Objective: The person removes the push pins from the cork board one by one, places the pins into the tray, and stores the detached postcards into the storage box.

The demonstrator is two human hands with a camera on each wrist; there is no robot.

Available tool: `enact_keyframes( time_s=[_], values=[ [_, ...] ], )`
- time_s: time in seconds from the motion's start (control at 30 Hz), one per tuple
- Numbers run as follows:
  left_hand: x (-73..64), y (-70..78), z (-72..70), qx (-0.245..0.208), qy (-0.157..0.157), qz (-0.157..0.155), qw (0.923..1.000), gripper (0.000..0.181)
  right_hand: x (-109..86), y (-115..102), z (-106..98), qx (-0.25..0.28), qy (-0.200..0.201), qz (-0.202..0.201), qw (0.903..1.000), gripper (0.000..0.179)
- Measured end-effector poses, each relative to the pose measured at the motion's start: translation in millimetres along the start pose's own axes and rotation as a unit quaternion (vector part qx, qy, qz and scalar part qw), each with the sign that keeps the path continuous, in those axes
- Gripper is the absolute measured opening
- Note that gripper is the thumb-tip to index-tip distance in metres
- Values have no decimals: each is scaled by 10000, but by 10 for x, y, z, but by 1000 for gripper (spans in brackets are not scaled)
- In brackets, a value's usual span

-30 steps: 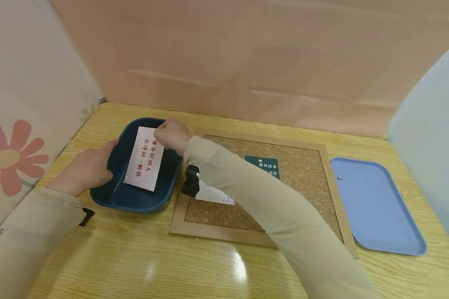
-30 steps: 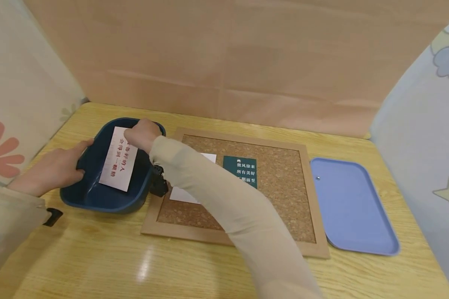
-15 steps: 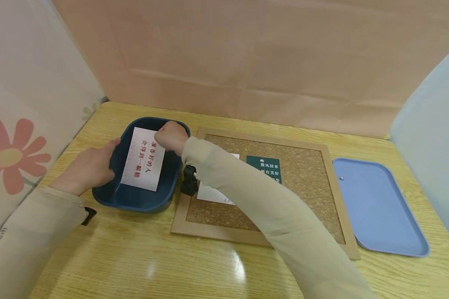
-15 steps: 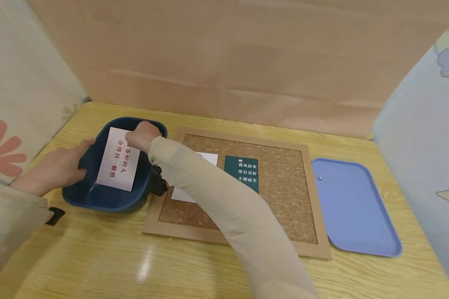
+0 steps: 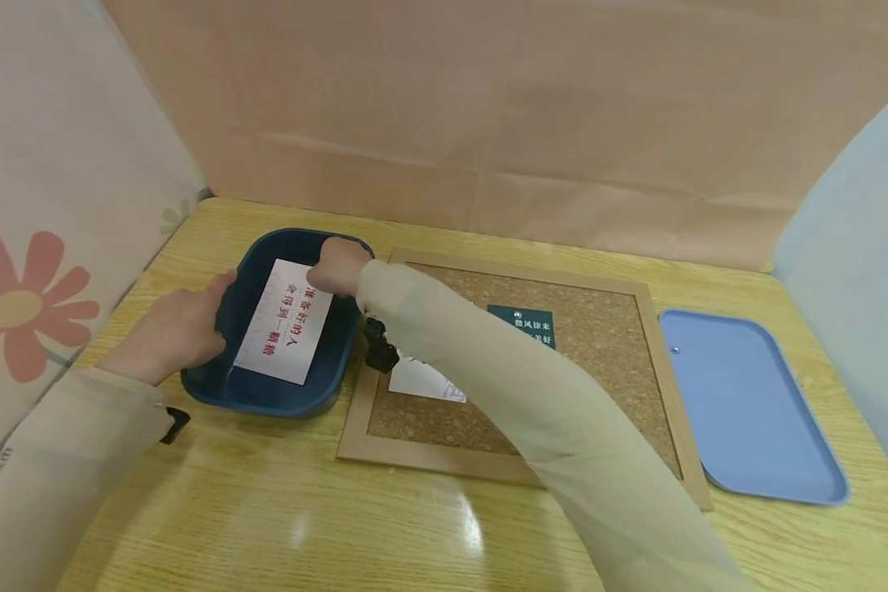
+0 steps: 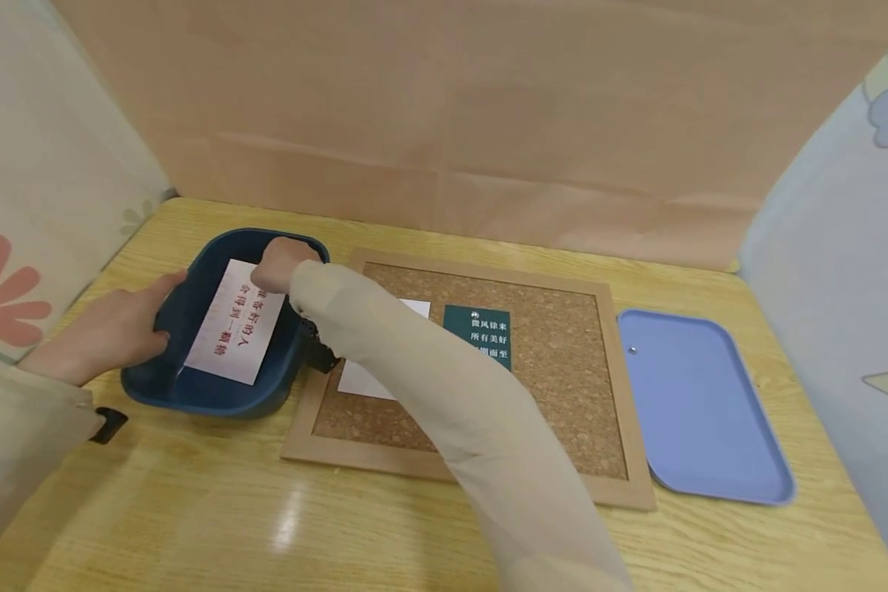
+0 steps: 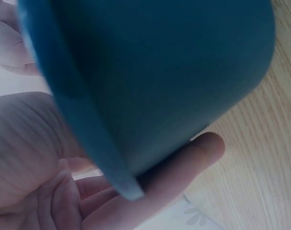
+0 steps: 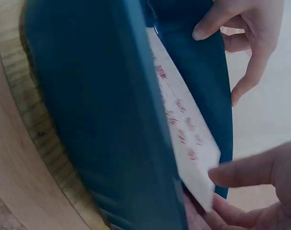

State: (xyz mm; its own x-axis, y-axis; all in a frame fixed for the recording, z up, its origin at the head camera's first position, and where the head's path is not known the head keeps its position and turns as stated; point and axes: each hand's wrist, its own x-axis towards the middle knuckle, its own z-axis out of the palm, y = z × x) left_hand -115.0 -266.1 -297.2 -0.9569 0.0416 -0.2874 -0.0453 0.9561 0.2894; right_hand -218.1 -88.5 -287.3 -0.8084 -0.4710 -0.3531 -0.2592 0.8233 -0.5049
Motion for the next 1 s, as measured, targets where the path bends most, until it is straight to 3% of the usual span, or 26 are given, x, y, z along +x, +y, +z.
enact_keyframes(
  time_s=[0.2,0.4,0.73,1.0],
  values=[
    [-6,-2,-1,-6,-36,-44,10000,82,38,-16,17,-300,-233,124,9992,19],
    [-6,-16,4,-16,-30,-16,10000,81,43,-35,9,-322,-344,210,9987,20],
    [2,-15,21,25,39,20,10000,81,137,-78,37,-154,-351,749,9965,23],
    [0,-7,27,28,68,73,9999,81,242,-21,93,-287,-311,752,9963,18]
  ],
)
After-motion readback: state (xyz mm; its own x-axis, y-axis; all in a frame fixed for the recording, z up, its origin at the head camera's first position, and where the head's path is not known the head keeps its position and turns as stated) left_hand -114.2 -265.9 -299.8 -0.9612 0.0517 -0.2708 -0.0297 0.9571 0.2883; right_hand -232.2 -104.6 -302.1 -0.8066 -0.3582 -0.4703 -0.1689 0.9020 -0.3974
